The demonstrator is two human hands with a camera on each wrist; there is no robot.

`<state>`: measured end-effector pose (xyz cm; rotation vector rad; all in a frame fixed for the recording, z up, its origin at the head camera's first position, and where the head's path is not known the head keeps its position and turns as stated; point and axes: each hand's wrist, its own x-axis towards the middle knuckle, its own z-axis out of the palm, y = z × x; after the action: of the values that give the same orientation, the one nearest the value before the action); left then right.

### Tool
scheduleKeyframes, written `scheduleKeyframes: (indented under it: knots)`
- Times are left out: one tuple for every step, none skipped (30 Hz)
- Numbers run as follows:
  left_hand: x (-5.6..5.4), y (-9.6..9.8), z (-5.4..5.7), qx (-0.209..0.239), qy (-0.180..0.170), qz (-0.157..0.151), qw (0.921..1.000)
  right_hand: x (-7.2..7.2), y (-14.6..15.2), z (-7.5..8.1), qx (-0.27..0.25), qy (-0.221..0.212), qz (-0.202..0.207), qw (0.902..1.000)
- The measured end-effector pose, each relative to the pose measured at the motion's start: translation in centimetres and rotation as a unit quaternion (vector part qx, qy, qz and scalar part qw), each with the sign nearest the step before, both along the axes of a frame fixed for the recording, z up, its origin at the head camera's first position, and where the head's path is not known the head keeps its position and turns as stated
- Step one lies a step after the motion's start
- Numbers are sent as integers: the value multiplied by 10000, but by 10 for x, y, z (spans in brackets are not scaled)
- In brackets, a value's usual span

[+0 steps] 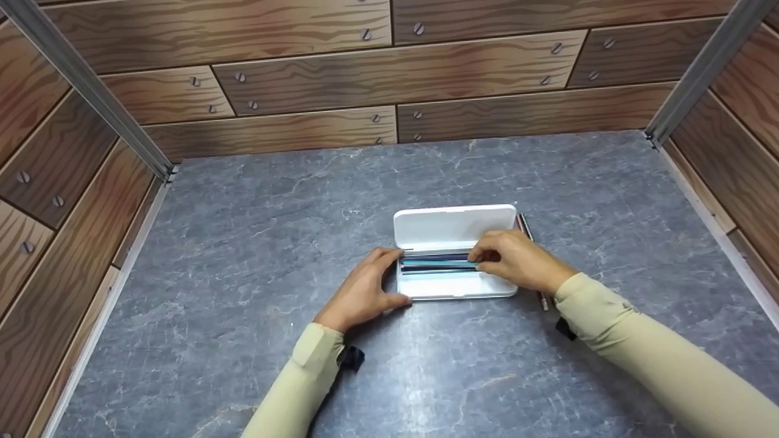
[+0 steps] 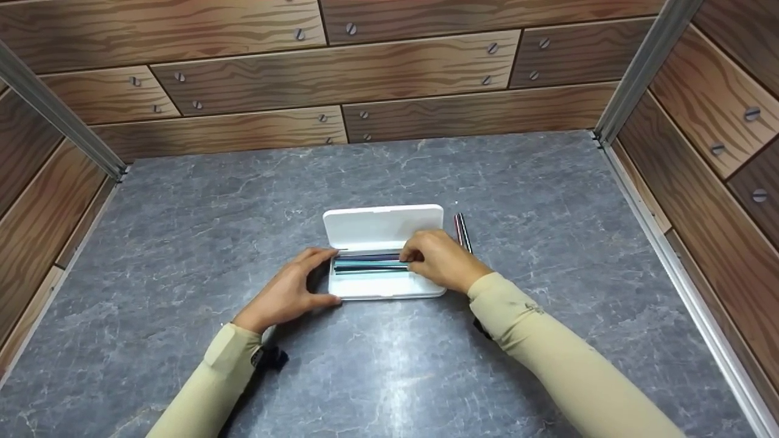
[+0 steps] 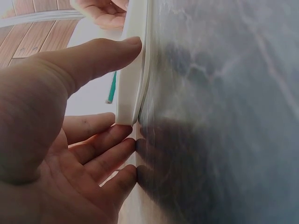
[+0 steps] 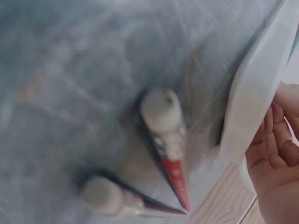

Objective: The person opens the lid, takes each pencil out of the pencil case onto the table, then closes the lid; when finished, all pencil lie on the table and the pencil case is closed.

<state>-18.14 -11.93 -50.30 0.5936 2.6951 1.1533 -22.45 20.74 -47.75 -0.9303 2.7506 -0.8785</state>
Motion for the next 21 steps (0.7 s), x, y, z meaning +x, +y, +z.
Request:
scheduleKeyframes:
  knots:
    - [0,0,0,12,-8,2,10000,0,0,0,-4,-2,-18,10000]
    - [0,0,1,14,-10,2,10000,0,1,-1,-10,3,-38,10000]
    - [0,0,1,13,-10,-1,10000,0,1,-1,-14,14,-48,10000]
    - [0,-1,1,10,-21,-1,10000,0,1,-1,-26,26,-54,10000]
    - [0,-1,1,12,-26,-5,10000,0,1,-1,-32,35,-59,10000]
    - [-1,-1,1,4,-29,-9,10000,0,0,-1,-36,44,-66,10000]
    - [0,-1,1,9,-38,-7,10000,0,0,-1,-43,47,-70,10000]
    - [0,-1,1,11,-38,-11,10000,0,0,-1,-55,59,-77,9999]
    - [0,-1,1,16,-39,-12,10000,0,0,-2,-76,75,-89,9999]
    - [1,-1,2,21,-41,-11,10000,1,0,-2,-120,92,-96,9998]
    - [1,0,2,22,-37,-12,10000,2,0,-1,-144,104,-131,9998]
    - [1,0,2,28,-35,-10,10000,2,1,-1,-190,129,-161,9996]
    - [1,0,2,31,-34,-9,10000,4,1,0,-248,161,-192,9994]
    - [1,0,2,32,-31,-12,10000,5,2,0,-319,179,-229,9991]
    - [0,0,2,29,-27,-8,10000,6,3,1,-418,183,-266,9986]
    - [0,0,2,25,-25,-7,10000,8,5,3,-522,181,-308,9980]
    - [0,0,2,30,-27,-9,10000,11,6,5,-626,170,-372,9972]
    - [0,0,2,33,-23,-8,10000,13,8,7,-751,153,-420,9962]
    - [0,0,1,29,-18,-5,10000,15,9,10,-860,117,-489,9950]
    - [0,-1,1,31,-9,1,10000,17,12,12,-977,61,-570,9936]
    - [0,-1,1,30,-11,14,10000,19,14,15,-1092,7,-664,9918]
